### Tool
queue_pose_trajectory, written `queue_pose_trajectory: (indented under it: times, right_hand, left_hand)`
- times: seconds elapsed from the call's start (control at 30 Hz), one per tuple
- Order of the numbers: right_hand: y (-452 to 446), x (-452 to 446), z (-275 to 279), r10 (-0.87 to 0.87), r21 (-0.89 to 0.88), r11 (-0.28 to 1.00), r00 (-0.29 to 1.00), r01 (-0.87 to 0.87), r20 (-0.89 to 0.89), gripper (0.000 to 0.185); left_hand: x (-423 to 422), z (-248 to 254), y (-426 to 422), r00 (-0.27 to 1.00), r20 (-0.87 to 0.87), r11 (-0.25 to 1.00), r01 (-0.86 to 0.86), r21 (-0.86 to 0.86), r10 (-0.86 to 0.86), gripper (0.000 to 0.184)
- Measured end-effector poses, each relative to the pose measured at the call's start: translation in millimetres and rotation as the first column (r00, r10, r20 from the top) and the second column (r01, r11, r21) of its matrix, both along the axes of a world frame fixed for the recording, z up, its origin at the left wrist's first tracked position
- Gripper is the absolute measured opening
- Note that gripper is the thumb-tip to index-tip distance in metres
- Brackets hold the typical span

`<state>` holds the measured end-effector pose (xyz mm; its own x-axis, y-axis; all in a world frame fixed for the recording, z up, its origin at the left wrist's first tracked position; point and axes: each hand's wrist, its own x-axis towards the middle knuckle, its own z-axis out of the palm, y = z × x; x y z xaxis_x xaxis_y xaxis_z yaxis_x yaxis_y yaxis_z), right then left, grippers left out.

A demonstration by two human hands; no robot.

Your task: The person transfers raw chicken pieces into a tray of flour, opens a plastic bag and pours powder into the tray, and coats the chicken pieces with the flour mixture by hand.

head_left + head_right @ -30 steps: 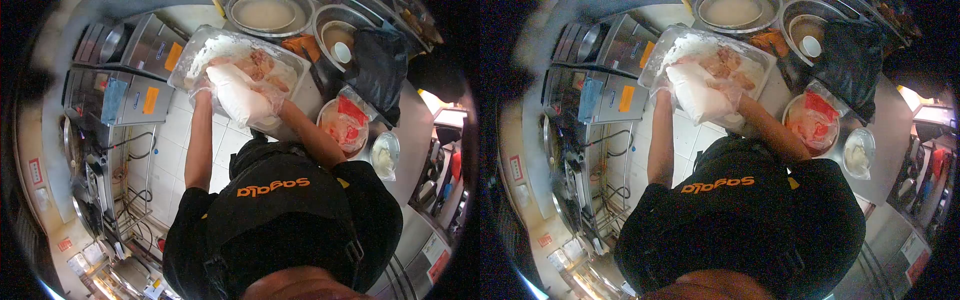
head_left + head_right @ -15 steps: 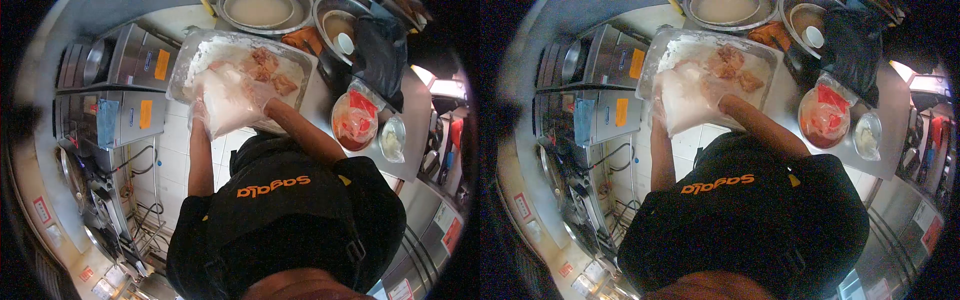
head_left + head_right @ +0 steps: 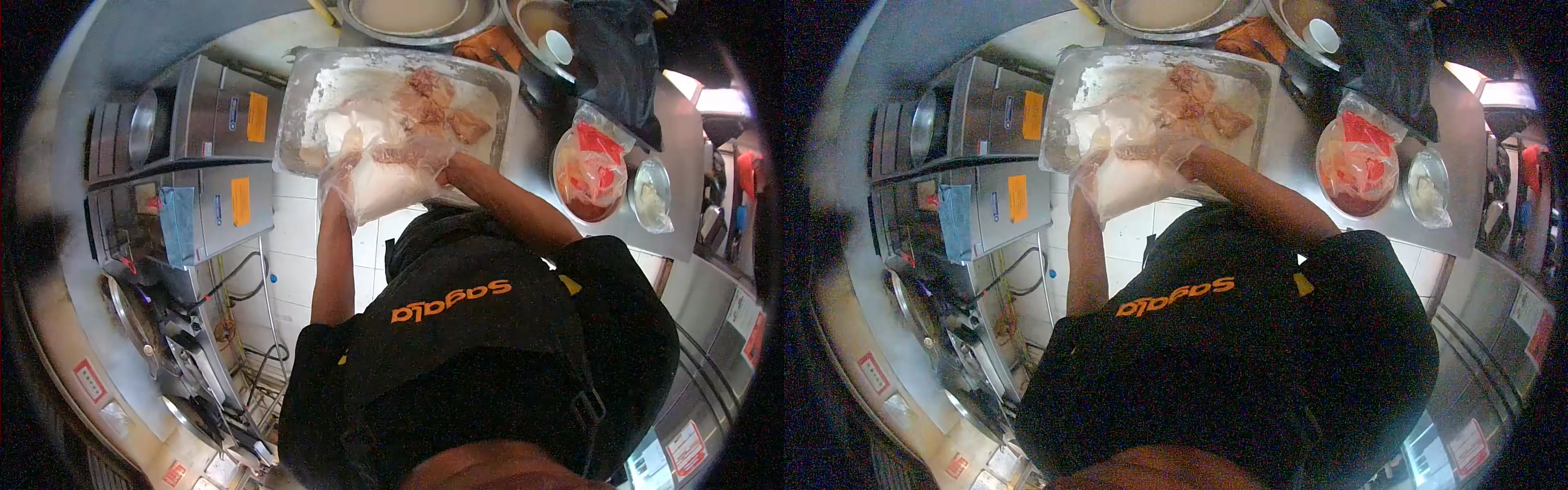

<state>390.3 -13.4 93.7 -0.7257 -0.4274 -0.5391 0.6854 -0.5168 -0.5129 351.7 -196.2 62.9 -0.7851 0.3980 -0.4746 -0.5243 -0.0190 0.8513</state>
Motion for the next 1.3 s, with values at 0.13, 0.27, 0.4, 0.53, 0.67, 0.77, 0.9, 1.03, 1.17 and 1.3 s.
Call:
queue_pose_trajectory:
  times: [0.13,0.27,0.4,0.53,0.67,0.77,0.9,1.03,1.17,1.3]
  right_hand:
    - [-4.3,-0.9,-7.4,-0.010,-0.076,0.997,1.000,0.009,-0.010,0.025]
    - [-7.0,0.8,-15.6,-0.125,-0.143,0.983,0.990,0.114,-0.070,0.023]
    - [-4.5,-1.1,-33.0,-0.188,-0.220,0.963,0.972,0.155,-0.140,0.023]
    - [-9.7,-6.4,-75.8,0.046,0.502,0.804,0.809,0.318,-0.586,0.042]
    - [1.8,1.9,-30.0,0.371,0.830,0.505,0.810,0.235,-0.454,0.046]
    - [15.8,1.3,-15.8,0.391,0.725,0.682,0.789,0.097,-0.473,0.046]
    - [25.1,-5.2,-4.0,0.441,0.803,0.587,0.792,0.102,-0.423,0.046]
    - [15.1,-12.2,-69.1,0.158,0.669,0.658,0.806,0.344,-0.570,0.042]
    - [25.4,-6.2,-62.3,0.456,0.745,0.386,0.589,0.545,-0.667,0.034]
    - [33.2,-15.4,-24.2,0.676,0.916,0.124,0.644,0.381,-0.359,0.028]
  left_hand:
    - [3.2,12.0,-1.7,0.997,0.028,0.997,-0.071,0.038,0.070,0.041]
    - [5.2,22.9,4.3,0.986,0.058,0.985,-0.160,0.059,0.157,0.043]
    - [8.9,29.4,11.5,0.971,0.071,0.970,-0.234,0.064,0.229,0.044]
    - [6.0,31.3,15.4,0.956,0.114,0.961,-0.275,0.040,0.269,0.046]
    - [6.3,28.4,12.7,0.950,0.161,0.959,-0.277,0.053,0.266,0.047]
    - [0.2,-5.8,-6.5,0.959,0.224,0.953,-0.221,0.206,0.174,0.053]
    - [20.3,59.3,32.4,0.923,0.124,0.919,-0.377,0.116,0.363,0.051]
    - [18.8,78.4,44.4,0.911,0.098,0.914,-0.405,0.013,0.402,0.047]
    - [22.9,68.7,41.9,0.949,0.136,0.955,-0.293,0.047,0.285,0.047]
    - [9.9,48.4,32.5,0.978,0.117,0.983,-0.164,-0.079,0.173,0.048]
